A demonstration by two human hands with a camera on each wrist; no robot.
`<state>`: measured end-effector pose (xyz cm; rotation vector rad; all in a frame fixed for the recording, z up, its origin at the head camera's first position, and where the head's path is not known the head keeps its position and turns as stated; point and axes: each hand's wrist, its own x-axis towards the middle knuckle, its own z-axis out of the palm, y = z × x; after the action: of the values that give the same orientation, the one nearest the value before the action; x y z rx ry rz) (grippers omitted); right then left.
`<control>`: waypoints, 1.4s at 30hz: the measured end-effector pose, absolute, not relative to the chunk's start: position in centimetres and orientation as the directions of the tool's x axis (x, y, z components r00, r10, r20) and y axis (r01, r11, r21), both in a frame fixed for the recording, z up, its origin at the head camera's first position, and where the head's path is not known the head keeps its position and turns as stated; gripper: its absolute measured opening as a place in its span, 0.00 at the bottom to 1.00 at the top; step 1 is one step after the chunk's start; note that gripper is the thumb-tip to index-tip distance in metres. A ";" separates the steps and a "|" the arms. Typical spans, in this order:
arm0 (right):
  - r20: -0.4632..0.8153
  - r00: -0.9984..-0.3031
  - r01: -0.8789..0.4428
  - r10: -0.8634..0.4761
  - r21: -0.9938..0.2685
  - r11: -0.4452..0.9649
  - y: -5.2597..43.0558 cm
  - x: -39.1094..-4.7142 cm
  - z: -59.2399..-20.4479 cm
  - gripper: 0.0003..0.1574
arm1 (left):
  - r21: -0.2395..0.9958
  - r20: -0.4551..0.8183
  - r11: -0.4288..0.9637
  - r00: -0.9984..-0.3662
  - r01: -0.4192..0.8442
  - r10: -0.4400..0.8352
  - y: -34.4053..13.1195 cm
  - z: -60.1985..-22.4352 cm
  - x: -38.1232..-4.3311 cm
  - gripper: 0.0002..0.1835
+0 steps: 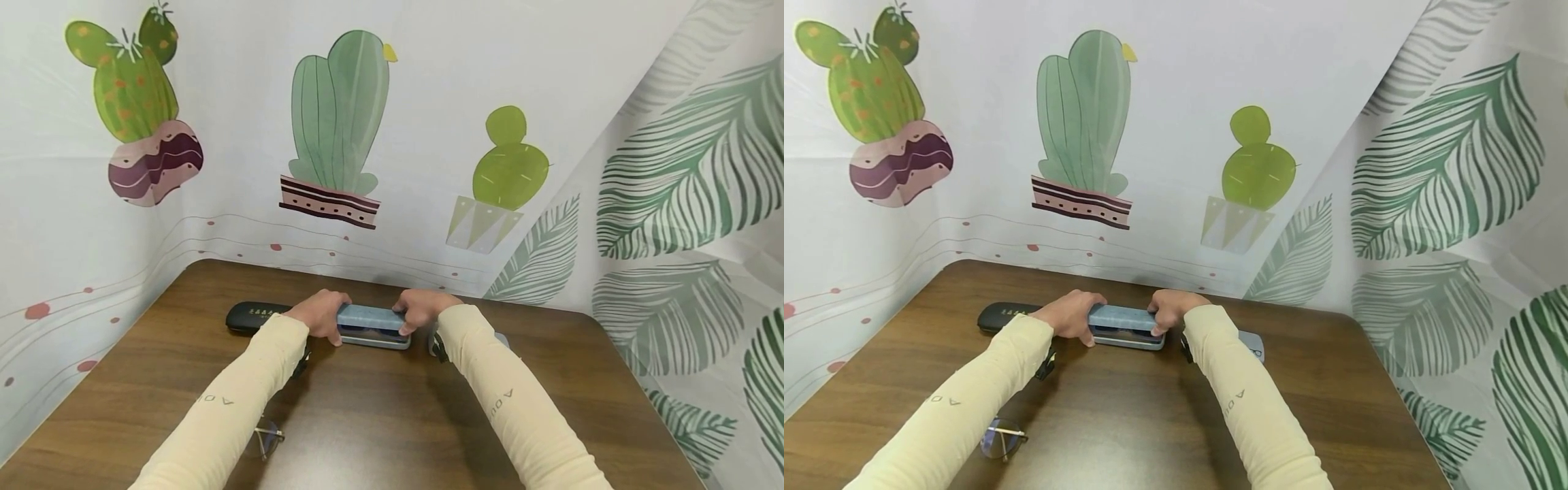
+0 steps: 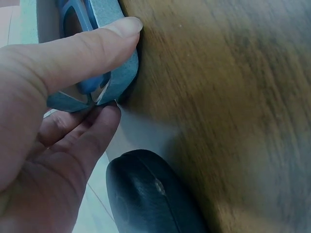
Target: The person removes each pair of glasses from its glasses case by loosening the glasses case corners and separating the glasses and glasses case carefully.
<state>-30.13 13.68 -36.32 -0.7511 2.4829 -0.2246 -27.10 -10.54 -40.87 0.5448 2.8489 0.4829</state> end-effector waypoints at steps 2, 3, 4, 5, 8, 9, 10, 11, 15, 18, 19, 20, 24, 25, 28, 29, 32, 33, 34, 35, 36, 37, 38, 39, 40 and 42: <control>-0.443 -0.704 -0.464 -0.555 -0.305 0.832 13.8 -30.1 -36.3 0.35 | 0.354 -0.138 0.880 -0.913 0.317 0.385 -10.5 -40.8 -27.1 0.46; -0.442 -0.705 -0.462 -0.555 -0.308 0.832 13.8 -30.2 -36.3 0.36 | 0.353 -0.139 0.880 -0.913 0.317 0.385 -10.5 -40.7 -27.1 0.46; -0.441 -0.706 -0.459 -0.554 -0.311 0.832 13.8 -30.2 -36.2 0.36 | 0.356 -0.141 0.880 -0.913 0.314 0.383 -10.5 -40.7 -27.0 0.46; -0.440 -0.706 -0.459 -0.555 -0.314 0.831 13.9 -30.2 -36.2 0.36 | 0.359 -0.143 0.880 -0.913 0.311 0.381 -10.5 -40.7 -27.0 0.46; -0.435 -0.706 -0.454 -0.559 -0.328 0.828 14.0 -30.3 -36.3 0.36 | 0.372 -0.149 0.879 -0.915 0.299 0.374 -10.5 -40.7 -27.0 0.46; -0.435 -0.705 -0.451 -0.560 -0.334 0.828 14.1 -30.3 -36.3 0.36 | 0.378 -0.154 0.879 -0.916 0.291 0.370 -10.5 -40.7 -27.0 0.46; -0.434 -0.706 -0.448 -0.560 -0.340 0.827 14.2 -30.4 -36.4 0.36 | 0.381 -0.158 0.880 -0.918 0.284 0.365 -10.5 -40.7 -27.1 0.46; -0.433 -0.704 -0.448 -0.563 -0.345 0.825 14.2 -30.4 -36.4 0.36 | 0.382 -0.159 0.880 -0.918 0.282 0.363 -10.5 -40.7 -27.1 0.46; -0.427 -0.695 -0.446 -0.578 -0.374 0.813 14.3 -30.7 -36.5 0.36 | 0.386 -0.169 0.883 -0.921 0.266 0.351 -10.5 -40.7 -27.2 0.46; -0.428 -0.694 -0.433 -0.579 -0.394 0.811 14.4 -30.9 -36.5 0.36 | 0.391 -0.167 0.883 -0.923 0.261 0.347 -10.5 -40.7 -27.3 0.46; -0.431 -0.696 -0.427 -0.575 -0.396 0.813 14.5 -30.9 -36.5 0.36 | 0.391 -0.168 0.882 -0.922 0.262 0.349 -10.5 -40.8 -27.3 0.47; -0.434 -0.695 -0.422 -0.573 -0.398 0.814 14.6 -30.9 -36.5 0.36 | 0.392 -0.169 0.882 -0.922 0.262 0.349 -10.4 -40.8 -27.3 0.47; -0.450 -0.684 -0.401 -0.574 -0.425 0.811 14.8 -30.9 -36.5 0.35 | 0.391 -0.179 0.885 -0.922 0.254 0.344 -10.4 -40.9 -27.3 0.48; -0.451 -0.681 -0.398 -0.577 -0.433 0.809 14.9 -30.9 -36.5 0.34 | 0.386 -0.180 0.887 -0.922 0.253 0.342 -10.4 -40.9 -27.3 0.49; -0.453 -0.673 -0.395 -0.585 -0.449 0.802 14.9 -31.1 -36.5 0.33 | 0.381 -0.187 0.893 -0.926 0.240 0.329 -10.5 -40.9 -27.5 0.49; -0.451 -0.671 -0.399 -0.588 -0.448 0.800 15.0 -31.1 -36.4 0.33 | 0.380 -0.191 0.895 -0.926 0.235 0.325 -10.5 -40.9 -27.5 0.50; -0.446 -0.658 -0.412 -0.606 -0.461 0.786 15.2 -31.4 -36.5 0.31 | 0.380 -0.196 0.896 -0.926 0.232 0.323 -10.4 -40.9 -27.6 0.51; -0.440 -0.653 -0.415 -0.616 -0.473 0.778 15.3 -31.6 -36.6 0.30 | 0.380 -0.199 0.896 -0.926 0.230 0.322 -10.4 -40.9 -27.6 0.51; -0.435 -0.648 -0.414 -0.625 -0.487 0.769 15.5 -31.7 -36.7 0.29 | 0.376 -0.201 0.898 -0.926 0.227 0.318 -10.4 -40.9 -27.6 0.52; -0.432 -0.646 -0.403 -0.630 -0.507 0.762 15.6 -31.9 -36.7 0.27 | 0.374 -0.203 0.900 -0.927 0.225 0.316 -10.3 -40.9 -27.6 0.53; -0.429 -0.644 -0.392 -0.633 -0.525 0.755 15.7 -32.0 -36.8 0.26 | 0.373 -0.205 0.901 -0.927 0.222 0.313 -10.3 -40.9 -27.6 0.54; -0.426 -0.647 -0.377 -0.633 -0.542 0.751 15.7 -32.0 -36.8 0.25 | 0.371 -0.206 0.902 -0.928 0.220 0.311 -10.3 -41.0 -27.6 0.55; -0.426 -0.648 -0.363 -0.632 -0.556 0.747 15.8 -32.0 -36.8 0.24 | 0.369 -0.208 0.904 -0.929 0.216 0.307 -10.3 -41.0 -27.6 0.56; -0.422 -0.651 -0.355 -0.631 -0.566 0.744 15.8 -32.1 -36.8 0.23 | 0.367 -0.209 0.906 -0.930 0.212 0.303 -10.4 -41.0 -27.6 0.57; -0.420 -0.656 -0.345 -0.627 -0.571 0.745 15.8 -32.0 -36.8 0.23 | 0.366 -0.212 0.907 -0.931 0.208 0.299 -10.3 -41.0 -27.5 0.58; -0.416 -0.662 -0.332 -0.623 -0.583 0.742 15.9 -32.0 -36.7 0.22 | 0.370 -0.218 0.907 -0.931 0.199 0.293 -10.3 -40.9 -27.5 0.58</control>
<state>-31.97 15.85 -36.75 -0.7167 2.3272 -0.6227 -27.49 -10.30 -40.90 0.3686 2.8014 0.5032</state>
